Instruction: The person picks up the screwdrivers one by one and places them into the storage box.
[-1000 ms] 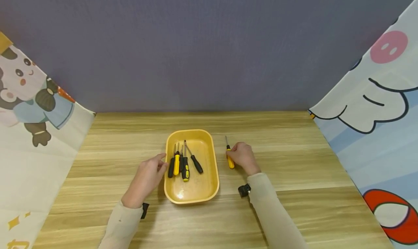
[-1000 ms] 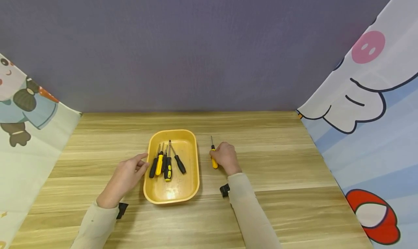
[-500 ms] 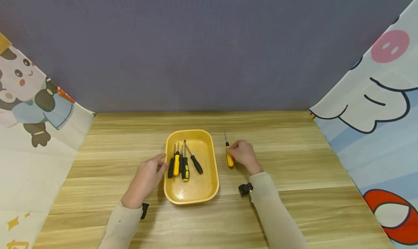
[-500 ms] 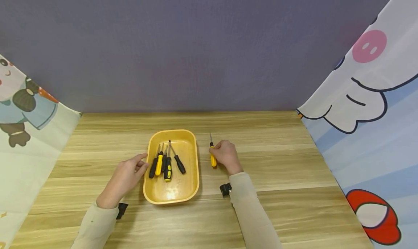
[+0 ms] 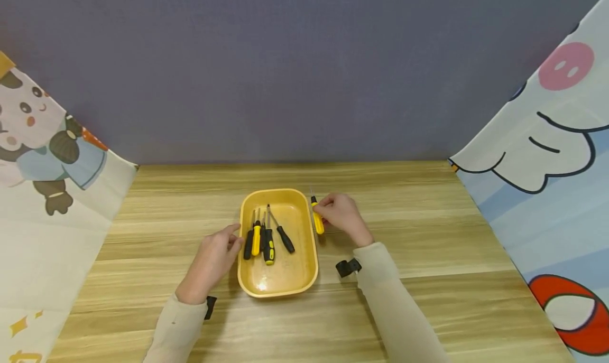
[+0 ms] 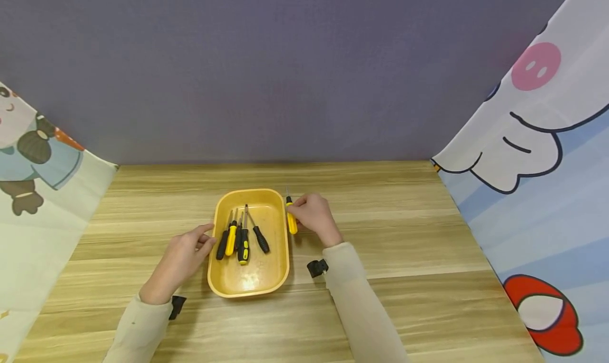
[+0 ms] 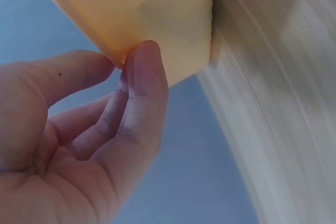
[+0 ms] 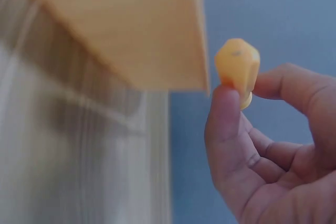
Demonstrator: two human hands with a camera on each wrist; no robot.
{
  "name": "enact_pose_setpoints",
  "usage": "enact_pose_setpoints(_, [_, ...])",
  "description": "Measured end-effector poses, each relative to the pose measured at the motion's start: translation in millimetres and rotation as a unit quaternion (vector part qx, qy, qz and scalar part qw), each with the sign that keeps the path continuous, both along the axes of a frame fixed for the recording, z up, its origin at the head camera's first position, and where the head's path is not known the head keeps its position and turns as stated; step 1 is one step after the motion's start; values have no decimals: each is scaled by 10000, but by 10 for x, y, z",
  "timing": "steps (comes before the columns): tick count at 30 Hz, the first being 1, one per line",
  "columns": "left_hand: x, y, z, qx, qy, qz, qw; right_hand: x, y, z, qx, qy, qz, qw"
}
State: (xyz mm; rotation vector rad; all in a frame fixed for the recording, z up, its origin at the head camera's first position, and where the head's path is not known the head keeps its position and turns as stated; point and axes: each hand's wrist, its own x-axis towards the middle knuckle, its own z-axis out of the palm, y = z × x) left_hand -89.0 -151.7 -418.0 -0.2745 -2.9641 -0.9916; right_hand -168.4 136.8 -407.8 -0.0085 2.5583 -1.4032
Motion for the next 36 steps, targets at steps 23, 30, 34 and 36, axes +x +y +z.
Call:
enact_pose_setpoints(23, [-12, -4, 4, -22, -110, -1, 9999, -14, -986, -4, -221, -580, 1045, 9926])
enact_pose_setpoints(30, [-23, -5, 5, -47, -51, -38, 10000, -10, -1106, -142, -263, -889, 1012, 9905])
enact_pose_setpoints(34, [-21, -8, 1, -37, -19, -36, 10000, 2, -1115, -178, -257, -1012, 933, 9901])
enact_pose_setpoints(36, [-16, -11, 0, -12, -22, -29, 10000, 6, -1111, -184, -276, -1006, 924, 9902])
